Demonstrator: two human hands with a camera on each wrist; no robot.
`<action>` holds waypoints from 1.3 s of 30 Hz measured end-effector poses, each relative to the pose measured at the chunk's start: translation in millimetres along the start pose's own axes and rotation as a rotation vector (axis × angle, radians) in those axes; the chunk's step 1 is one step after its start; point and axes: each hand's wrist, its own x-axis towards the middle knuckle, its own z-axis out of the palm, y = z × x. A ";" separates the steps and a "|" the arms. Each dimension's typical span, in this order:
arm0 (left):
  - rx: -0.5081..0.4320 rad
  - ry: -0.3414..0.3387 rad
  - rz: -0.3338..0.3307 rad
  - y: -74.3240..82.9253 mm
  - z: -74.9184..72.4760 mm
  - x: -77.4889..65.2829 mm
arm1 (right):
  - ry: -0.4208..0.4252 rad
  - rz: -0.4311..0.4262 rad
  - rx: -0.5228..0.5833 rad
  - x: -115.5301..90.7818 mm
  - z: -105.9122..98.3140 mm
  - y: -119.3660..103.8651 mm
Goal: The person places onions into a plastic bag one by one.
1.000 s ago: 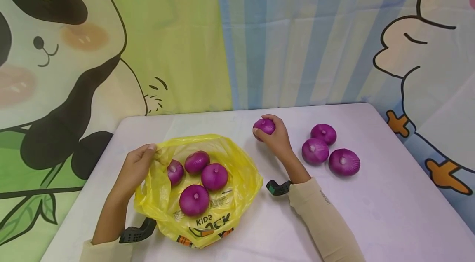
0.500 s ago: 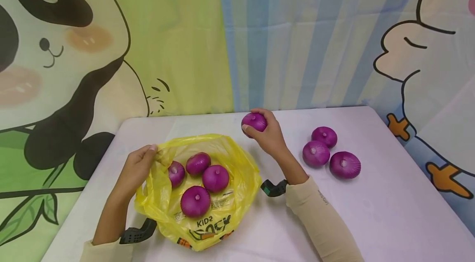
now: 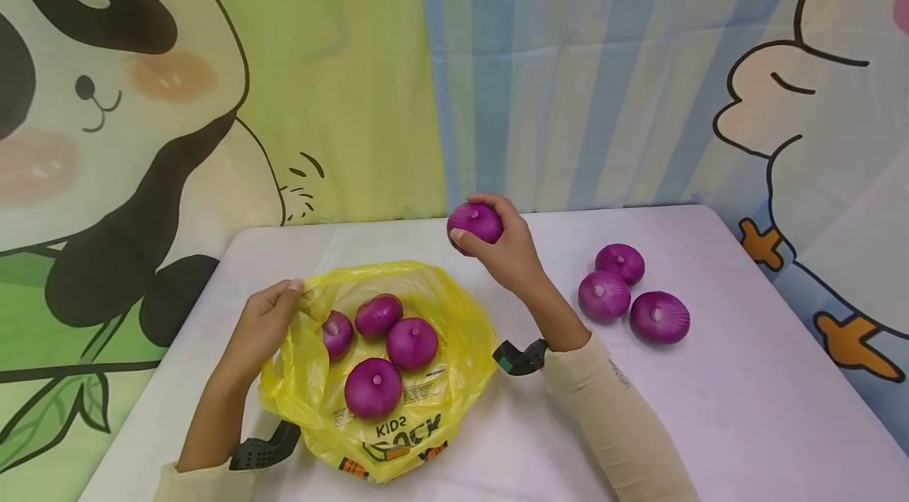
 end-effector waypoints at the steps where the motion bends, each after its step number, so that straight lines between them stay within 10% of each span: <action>1: -0.001 -0.001 0.001 0.3 0.1 -0.2 | -0.011 -0.008 0.000 0.4 1.6 -1.9; 32: 0.001 -0.012 0.028 -1.7 2.7 1.9 | -0.340 -0.160 0.164 0.9 78.0 -22.1; 39: 0.004 -0.007 0.023 -1.7 3.2 2.3 | -0.566 -0.133 0.176 -9.5 100.3 -6.7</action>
